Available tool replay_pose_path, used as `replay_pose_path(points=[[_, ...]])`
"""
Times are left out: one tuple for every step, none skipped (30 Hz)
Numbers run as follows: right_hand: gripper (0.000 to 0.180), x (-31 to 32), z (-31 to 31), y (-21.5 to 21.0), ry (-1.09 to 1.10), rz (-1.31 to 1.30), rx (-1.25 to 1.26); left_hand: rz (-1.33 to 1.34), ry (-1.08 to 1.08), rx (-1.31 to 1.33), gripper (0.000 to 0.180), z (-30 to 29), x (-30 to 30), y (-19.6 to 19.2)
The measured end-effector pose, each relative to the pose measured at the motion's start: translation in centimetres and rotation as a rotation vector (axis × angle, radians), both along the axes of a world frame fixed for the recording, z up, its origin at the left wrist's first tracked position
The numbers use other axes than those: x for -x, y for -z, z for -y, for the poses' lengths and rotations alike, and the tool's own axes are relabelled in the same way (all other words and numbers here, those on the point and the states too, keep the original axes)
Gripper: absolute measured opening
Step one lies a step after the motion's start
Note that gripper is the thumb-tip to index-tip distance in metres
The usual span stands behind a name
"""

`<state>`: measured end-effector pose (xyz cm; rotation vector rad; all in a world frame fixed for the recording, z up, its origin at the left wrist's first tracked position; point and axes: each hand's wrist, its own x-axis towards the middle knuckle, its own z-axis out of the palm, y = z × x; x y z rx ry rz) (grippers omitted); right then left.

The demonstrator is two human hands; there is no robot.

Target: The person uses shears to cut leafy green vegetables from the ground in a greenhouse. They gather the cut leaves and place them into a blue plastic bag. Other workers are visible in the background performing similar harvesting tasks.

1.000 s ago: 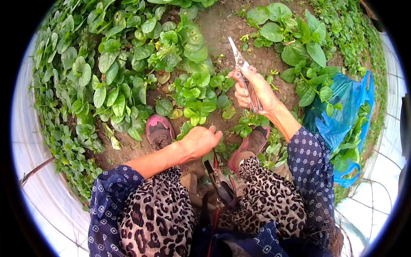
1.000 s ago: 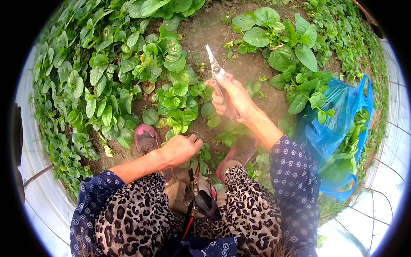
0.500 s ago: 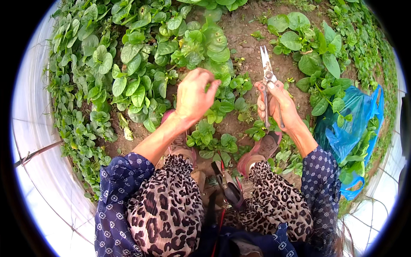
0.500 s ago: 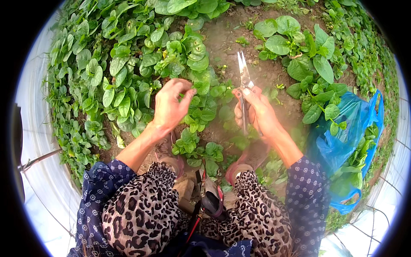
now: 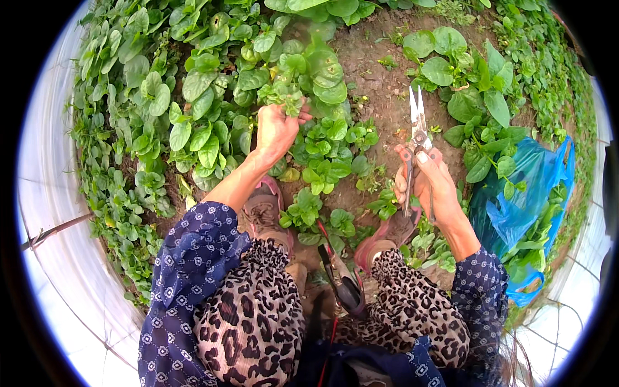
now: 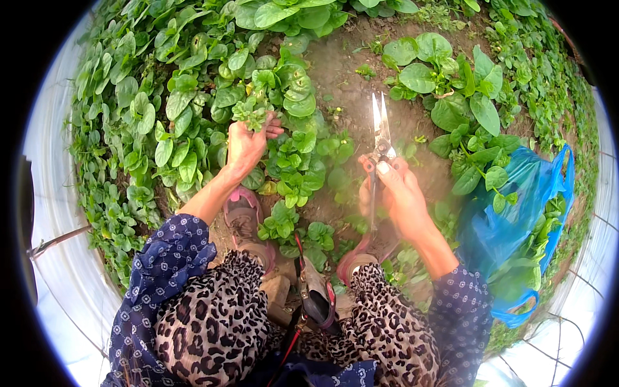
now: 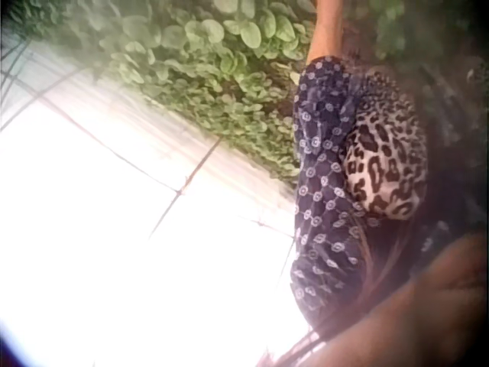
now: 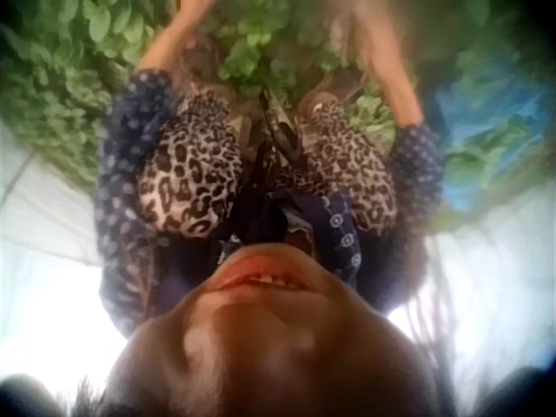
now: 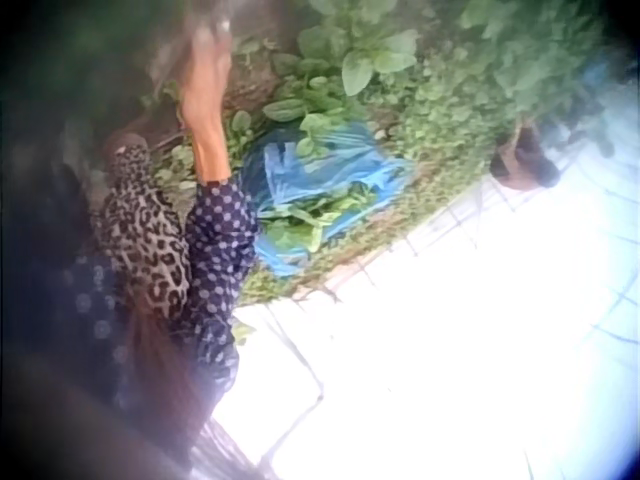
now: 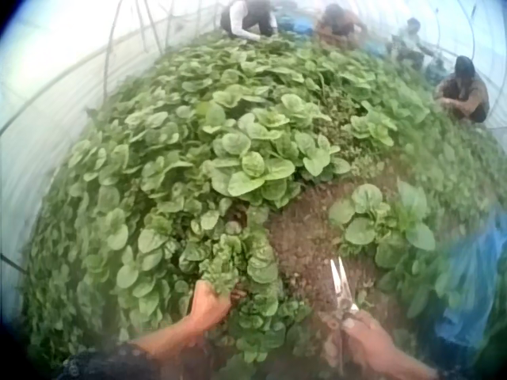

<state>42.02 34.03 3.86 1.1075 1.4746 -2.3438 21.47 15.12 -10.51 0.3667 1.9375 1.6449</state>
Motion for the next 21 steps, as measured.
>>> replay_pose_path(points=[[0.059,-0.3,0.0,0.0,0.005,-0.001,0.0,0.052,-0.009,-0.059,0.018,1.1,-0.6,-0.3],[0.059,-0.7,0.0,0.0,0.004,-0.007,0.013,0.096,-0.047,-0.03,0.02,2.3,-1.4,-0.7],[0.059,-1.0,0.1,-0.1,0.004,-0.014,0.025,0.123,-0.083,-0.031,0.022,3.5,-2.0,-1.2],[0.059,-1.3,0.0,-0.3,0.006,-0.02,0.036,0.176,-0.127,0.01,0.024,4.4,-2.6,-1.8],[0.059,-1.6,0.1,-0.5,0.027,-0.012,0.036,0.087,-0.129,-0.04,0.024,5.2,-3.0,-2.5],[0.059,-1.9,0.2,-0.8,0.05,-0.008,0.032,0.065,-0.156,0.014,0.023,5.9,-3.2,-3.3],[0.059,-2.1,0.3,-1.1,0.061,-0.006,0.045,-0.069,-0.131,0.001,0.024,6.4,-2.9,-4.1],[0.056,-2.2,0.4,-1.3,0.08,-0.006,0.039,-0.143,-0.162,-0.079,0.018,6.6,-2.4,-4.9],[0.052,-2.3,0.3,-1.5,0.088,-0.015,0.047,-0.176,-0.194,-0.114,0.018,6.6,-1.7,-5.7],[0.049,-2.4,0.4,-1.6,0.099,-0.021,0.057,-0.228,-0.226,-0.141,0.017,6.7,-0.8,-6.6],[0.05,-2.4,0.4,-1.7,0.067,-0.021,0.053,-0.288,-0.228,-0.087,0.021,6.7,0.0,-7.4],[0.053,-2.5,0.5,-1.8,0.036,-0.035,0.042,-0.363,-0.229,-0.034,0.025,6.7,0.7,-8.2],[0.056,-2.6,0.6,-1.9,0.018,-0.035,0.025,-0.467,-0.177,0.0,0.024,6.6,1.5,-8.8],[0.058,-2.7,0.6,-2.0,0.002,-0.03,0.007,-0.507,-0.138,0.086,0.023,6.6,1.5,-9.4],[0.058,-2.8,0.6,-2.1,0.006,-0.035,-0.014,-0.542,-0.093,0.169,0.022,6.5,1.2,-10.0],[0.058,-2.9,0.4,-2.3,0.016,-0.023,-0.033,-0.565,-0.041,0.252,0.021,6.3,0.6,-10.3],[0.058,-3.1,0.4,-2.5,0.026,-0.008,-0.051,-0.481,0.024,0.261,0.019,6.0,-0.2,-10.5],[0.057,-3.1,0.2,-2.7,0.034,-0.026,-0.055,-0.424,0.116,0.207,0.02,5.3,-1.4,-10.3],[0.057,-3.2,0.2,-3.0,0.08,-0.04,-0.066,-0.333,0.235,0.184,0.019,4.9,-3.0,-10.5],[0.056,-3.1,0.3,-3.1,0.121,-0.058,-0.065,-0.268,0.36,0.154,0.02,4.3,-4.7,-10.5],[0.057,-3.1,0.3,-3.4,0.124,-0.05,-0.075,-0.175,0.474,0.208,0.029,3.5,-6.2,-10.3]])
